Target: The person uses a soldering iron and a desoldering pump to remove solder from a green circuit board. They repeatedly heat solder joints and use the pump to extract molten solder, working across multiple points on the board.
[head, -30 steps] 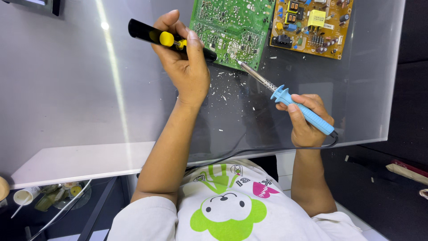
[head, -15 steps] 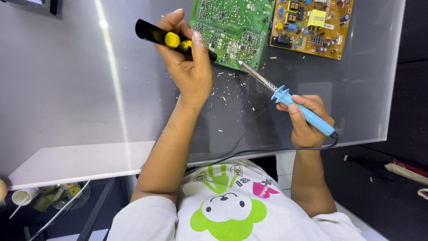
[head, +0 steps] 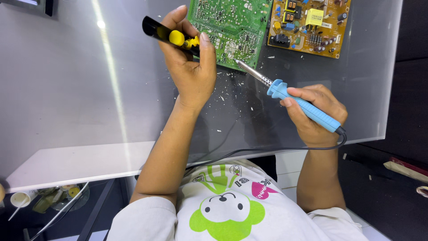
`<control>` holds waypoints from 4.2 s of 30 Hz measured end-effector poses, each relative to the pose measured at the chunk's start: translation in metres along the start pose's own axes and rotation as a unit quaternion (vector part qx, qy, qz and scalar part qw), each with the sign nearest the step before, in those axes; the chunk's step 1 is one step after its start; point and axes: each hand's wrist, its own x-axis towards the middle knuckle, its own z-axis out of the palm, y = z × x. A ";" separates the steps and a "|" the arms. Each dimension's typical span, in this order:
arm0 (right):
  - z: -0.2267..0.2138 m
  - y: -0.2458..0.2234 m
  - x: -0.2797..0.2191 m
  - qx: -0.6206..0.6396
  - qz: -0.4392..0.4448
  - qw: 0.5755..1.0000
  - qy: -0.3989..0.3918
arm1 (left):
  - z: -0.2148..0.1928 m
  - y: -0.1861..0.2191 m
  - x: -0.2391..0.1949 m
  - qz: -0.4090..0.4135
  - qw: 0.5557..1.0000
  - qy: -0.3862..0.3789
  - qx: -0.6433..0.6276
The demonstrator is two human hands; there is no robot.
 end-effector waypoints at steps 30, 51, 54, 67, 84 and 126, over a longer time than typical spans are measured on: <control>-0.019 0.044 0.012 0.151 0.140 0.977 -0.048 | 0.030 -0.014 -0.011 -0.078 0.991 -0.003 -0.110; 0.014 0.080 -0.043 0.307 0.200 0.925 0.098 | 0.010 0.026 0.017 -0.065 0.959 -0.060 -0.270; 0.017 0.080 -0.042 0.296 0.203 0.927 0.106 | -0.005 0.054 0.027 -0.168 0.948 -0.047 -0.268; 0.012 0.063 -0.040 0.257 0.165 0.948 0.088 | -0.010 0.036 0.032 -0.173 0.928 0.125 -0.304; 0.014 0.061 -0.039 0.245 0.151 0.954 0.078 | 0.002 0.018 0.032 -0.114 0.923 0.139 -0.340; 0.031 0.121 -0.032 0.407 0.382 0.796 0.235 | 0.045 -0.010 -0.006 -0.015 0.993 0.014 -0.117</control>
